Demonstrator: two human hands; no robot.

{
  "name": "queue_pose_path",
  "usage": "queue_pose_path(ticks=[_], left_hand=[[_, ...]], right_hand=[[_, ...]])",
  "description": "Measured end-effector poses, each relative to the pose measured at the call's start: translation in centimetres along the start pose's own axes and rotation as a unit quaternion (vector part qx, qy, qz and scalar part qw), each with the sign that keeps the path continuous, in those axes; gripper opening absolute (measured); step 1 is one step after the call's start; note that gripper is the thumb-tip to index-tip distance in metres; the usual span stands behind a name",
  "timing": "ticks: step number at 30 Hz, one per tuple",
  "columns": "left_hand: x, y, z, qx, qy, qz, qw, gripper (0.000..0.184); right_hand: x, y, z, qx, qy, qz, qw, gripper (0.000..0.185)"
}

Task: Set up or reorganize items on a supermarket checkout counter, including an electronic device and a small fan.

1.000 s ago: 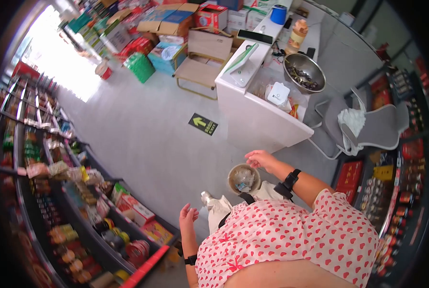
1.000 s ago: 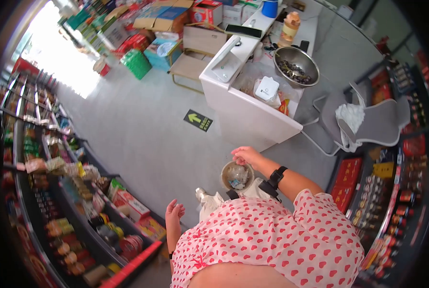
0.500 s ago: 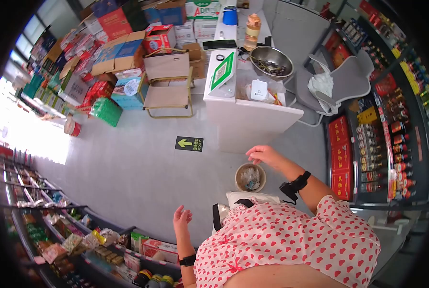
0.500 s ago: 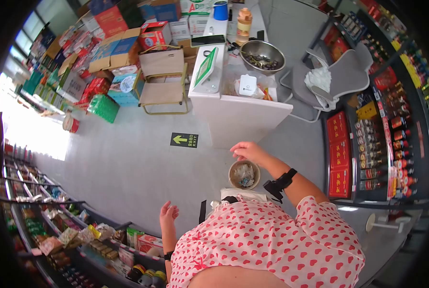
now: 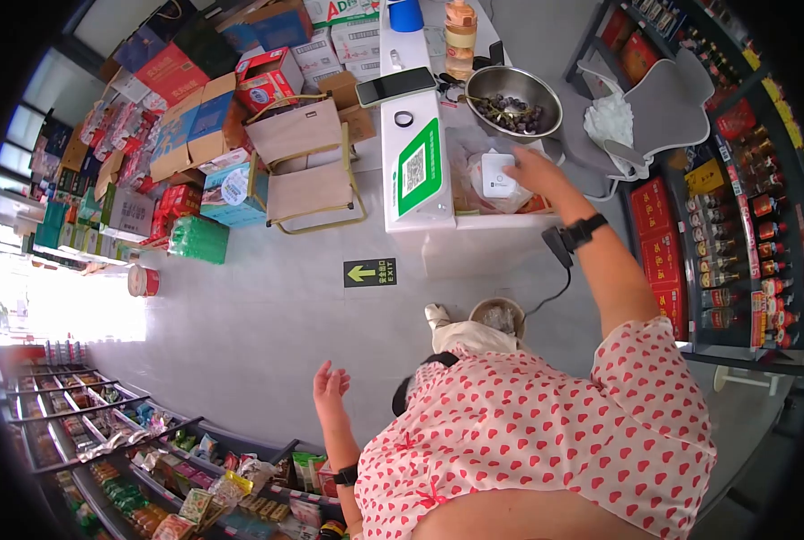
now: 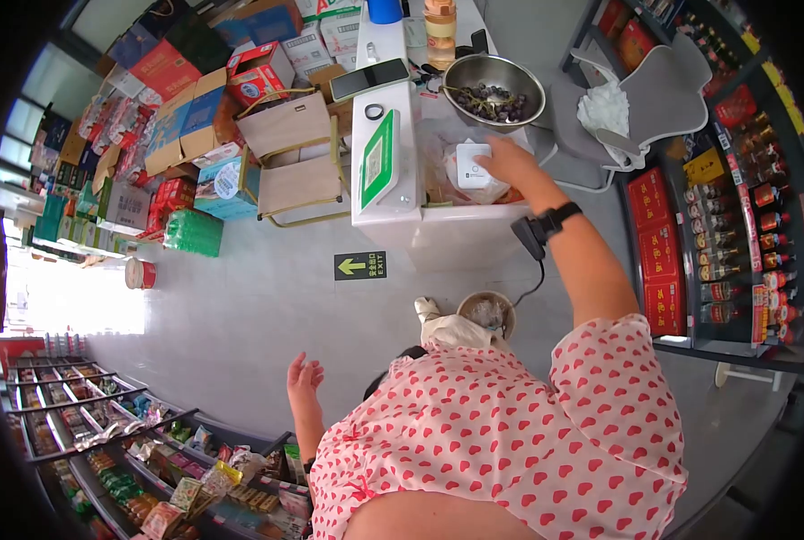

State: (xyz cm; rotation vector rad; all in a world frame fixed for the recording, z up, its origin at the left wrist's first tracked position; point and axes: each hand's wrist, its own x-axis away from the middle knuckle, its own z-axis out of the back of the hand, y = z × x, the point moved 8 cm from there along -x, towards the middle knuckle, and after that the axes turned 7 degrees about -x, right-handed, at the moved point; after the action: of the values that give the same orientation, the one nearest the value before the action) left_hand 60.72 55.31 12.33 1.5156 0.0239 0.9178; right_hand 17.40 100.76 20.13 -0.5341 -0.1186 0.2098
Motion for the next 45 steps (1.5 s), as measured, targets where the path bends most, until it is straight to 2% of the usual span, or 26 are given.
queue_pose_path(ticks=[1, 5, 8, 14, 17, 20, 23, 26, 32, 38, 41, 45], left_hand=[[-1.0, 1.2, -0.5, 0.002, -0.006, -0.008, 1.000, 0.036], [-4.5, 4.2, -3.5, -0.017, -0.040, -0.015, 0.999, 0.037], [-6.9, 5.2, -5.7, -0.052, -0.081, 0.007, 0.995, 0.039], [-12.3, 7.0, -7.8, -0.107, -0.143, 0.006, 0.984, 0.041], [-14.0, 9.7, -8.7, -0.124, -0.167, -0.006, 0.978, 0.038], [-15.7, 11.3, -9.7, -0.148, -0.190, -0.010, 0.971, 0.037], [-16.8, 12.3, -10.6, -0.152, -0.212, -0.017, 0.965, 0.039], [-17.3, 12.9, -11.7, -0.164, -0.230, -0.013, 0.959, 0.039], [-17.5, 13.8, -13.9, -0.187, -0.265, -0.022, 0.946, 0.035], [-16.2, 14.3, -14.4, -0.195, -0.286, -0.025, 0.938, 0.036], [-15.5, 14.7, -15.3, -0.204, -0.303, -0.026, 0.931, 0.036], [-12.4, 17.5, -17.8, -0.162, -0.404, -0.049, 0.899, 0.037]], right_hand=[[-0.7, -1.1, -0.1, 0.062, -0.025, -0.038, 0.997, 0.057], [-2.6, -2.5, -2.3, 0.170, -0.117, -0.115, 0.972, 0.085], [-3.9, -1.5, -4.2, 0.192, -0.139, -0.153, 0.959, 0.087], [-3.7, -2.3, -3.2, 0.153, -0.129, -0.171, 0.965, 0.094], [-2.9, -1.9, -1.6, 0.071, -0.082, -0.165, 0.980, 0.099], [-2.6, 1.2, -0.6, -0.063, 0.016, -0.099, 0.993, 0.099], [-0.5, 0.7, 0.9, -0.358, 0.024, -0.116, 0.926, 0.096], [1.9, -1.9, 3.9, -0.439, 0.056, -0.124, 0.888, 0.093], [5.0, -1.5, 4.7, -0.703, 0.054, -0.070, 0.706, 0.090], [8.4, -5.1, 6.3, -0.807, 0.020, -0.007, 0.590, 0.094], [9.2, -6.4, 6.4, -0.797, 0.011, -0.007, 0.604, 0.106], [10.2, -8.9, 6.0, -0.809, 0.009, 0.031, 0.587, 0.111]])
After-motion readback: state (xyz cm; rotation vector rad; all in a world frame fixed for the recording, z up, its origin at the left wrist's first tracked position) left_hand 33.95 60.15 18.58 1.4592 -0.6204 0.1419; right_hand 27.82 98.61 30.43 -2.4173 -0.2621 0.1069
